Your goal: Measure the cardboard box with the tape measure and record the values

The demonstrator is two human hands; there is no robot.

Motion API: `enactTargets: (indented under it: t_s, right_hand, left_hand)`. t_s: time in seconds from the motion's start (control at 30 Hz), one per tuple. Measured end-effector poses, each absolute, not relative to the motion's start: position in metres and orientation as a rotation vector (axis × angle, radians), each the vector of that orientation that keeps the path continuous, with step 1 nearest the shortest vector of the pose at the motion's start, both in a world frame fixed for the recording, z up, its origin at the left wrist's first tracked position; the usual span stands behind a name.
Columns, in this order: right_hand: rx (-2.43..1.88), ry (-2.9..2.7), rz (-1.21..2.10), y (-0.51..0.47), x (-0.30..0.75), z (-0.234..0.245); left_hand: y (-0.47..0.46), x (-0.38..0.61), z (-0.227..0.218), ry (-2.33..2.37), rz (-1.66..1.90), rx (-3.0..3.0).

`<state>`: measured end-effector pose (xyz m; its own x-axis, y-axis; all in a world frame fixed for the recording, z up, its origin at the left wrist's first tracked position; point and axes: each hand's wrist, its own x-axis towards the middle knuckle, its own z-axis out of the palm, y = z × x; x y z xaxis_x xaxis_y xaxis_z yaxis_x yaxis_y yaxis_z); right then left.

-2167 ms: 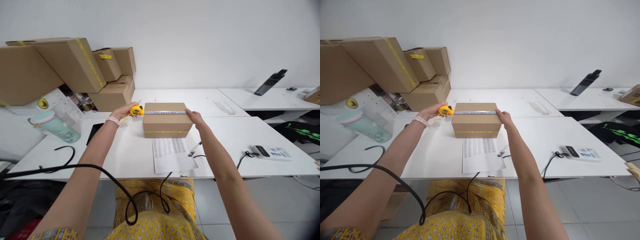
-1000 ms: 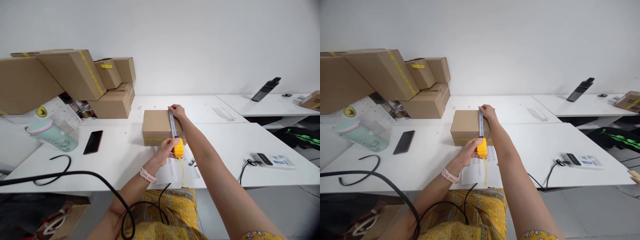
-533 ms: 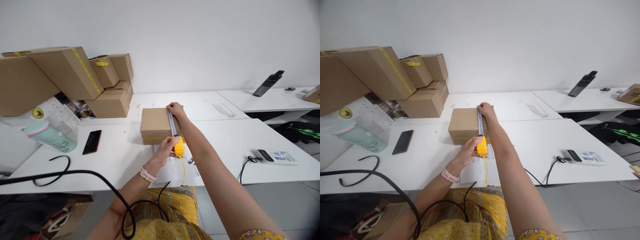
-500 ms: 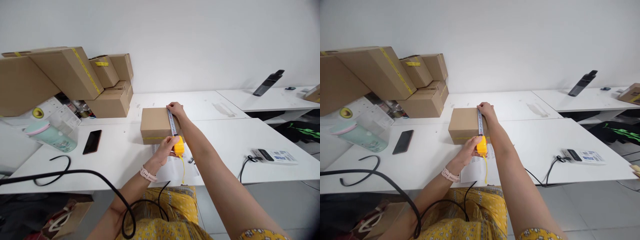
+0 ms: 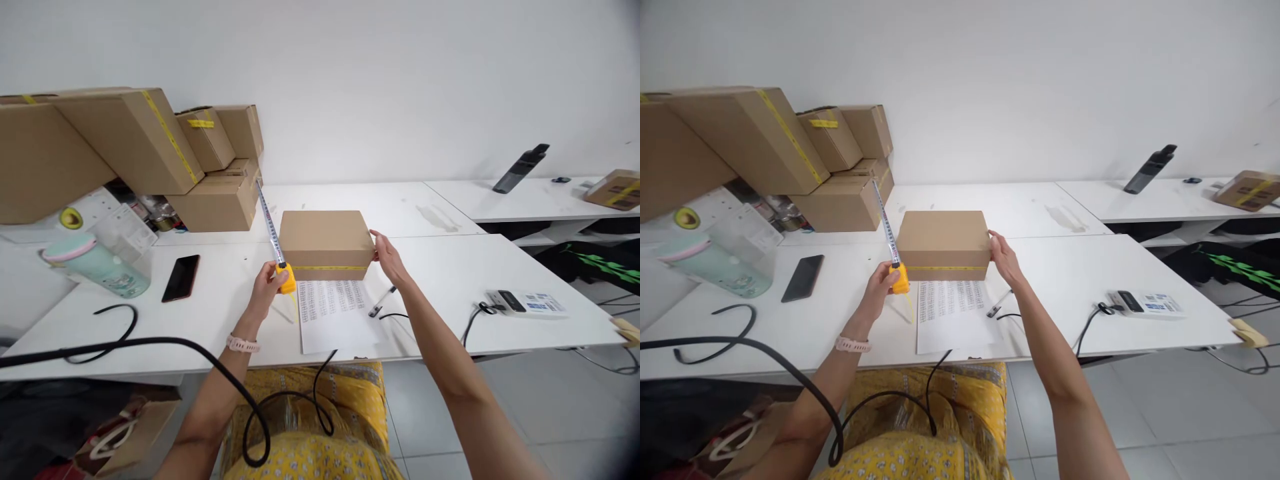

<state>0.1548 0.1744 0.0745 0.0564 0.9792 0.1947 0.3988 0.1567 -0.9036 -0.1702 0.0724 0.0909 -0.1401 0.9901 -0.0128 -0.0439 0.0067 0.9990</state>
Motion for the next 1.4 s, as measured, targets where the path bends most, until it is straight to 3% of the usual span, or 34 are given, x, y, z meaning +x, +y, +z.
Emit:
enactTargets:
  t_s: [0.27, 0.43, 0.83, 1.4]
  right_hand:
    - [-1.495, -1.581, 0.33, 0.199, 0.144, 0.135]
    - [-1.439, -1.739, 0.084, 0.238, 0.137, 0.15]
    - [-1.495, -1.998, -0.176, 0.254, 0.096, 0.151]
    - [-1.273, -2.147, -0.151, 0.256, 0.101, 0.148]
  left_hand:
    - [0.1, -0.177, 0.15, 1.037, 1.361, 1.203]
    - [0.104, -0.17, 0.164, 1.059, 1.384, 1.217]
    - [0.04, -0.072, 0.107, 0.898, 1.033, 0.976]
    - [0.041, -0.063, 0.066, 0.971, 1.037, 1.123]
